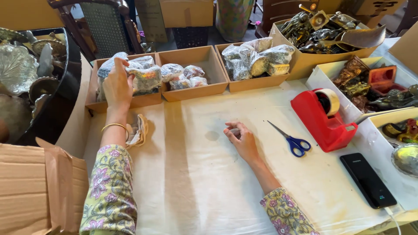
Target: The person unwraps bubble wrap from a decorative figurine and places it into a cardboard box, then picks up a small figurine and wipes it with a white cloth, turning it while wiping.
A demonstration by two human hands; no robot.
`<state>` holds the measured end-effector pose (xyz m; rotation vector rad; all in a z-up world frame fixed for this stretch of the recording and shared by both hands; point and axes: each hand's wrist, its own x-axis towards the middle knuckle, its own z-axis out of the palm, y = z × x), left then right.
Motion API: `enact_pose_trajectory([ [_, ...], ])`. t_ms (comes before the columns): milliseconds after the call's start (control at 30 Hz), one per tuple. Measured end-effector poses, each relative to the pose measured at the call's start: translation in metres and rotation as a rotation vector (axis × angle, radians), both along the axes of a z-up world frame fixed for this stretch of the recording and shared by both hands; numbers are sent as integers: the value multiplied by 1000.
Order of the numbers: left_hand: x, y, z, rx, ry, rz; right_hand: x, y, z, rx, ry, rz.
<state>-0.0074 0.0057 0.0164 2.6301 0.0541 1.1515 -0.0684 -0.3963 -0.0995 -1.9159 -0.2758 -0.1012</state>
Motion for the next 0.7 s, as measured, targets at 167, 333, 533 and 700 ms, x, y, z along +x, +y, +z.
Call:
enact_pose_trajectory([
  [167, -4, 17, -6, 36, 239, 100, -2, 0, 3, -22, -13, 4],
  [333, 10, 16, -28, 263, 13, 101, -3, 1, 4, -44, -17, -3],
  [533, 35, -12, -60, 634, -45, 131, 1, 0, -1, -46, -21, -6],
  [700, 26, -25, -52, 251, 25, 79, -1, 1, 2, -37, 5, -2],
])
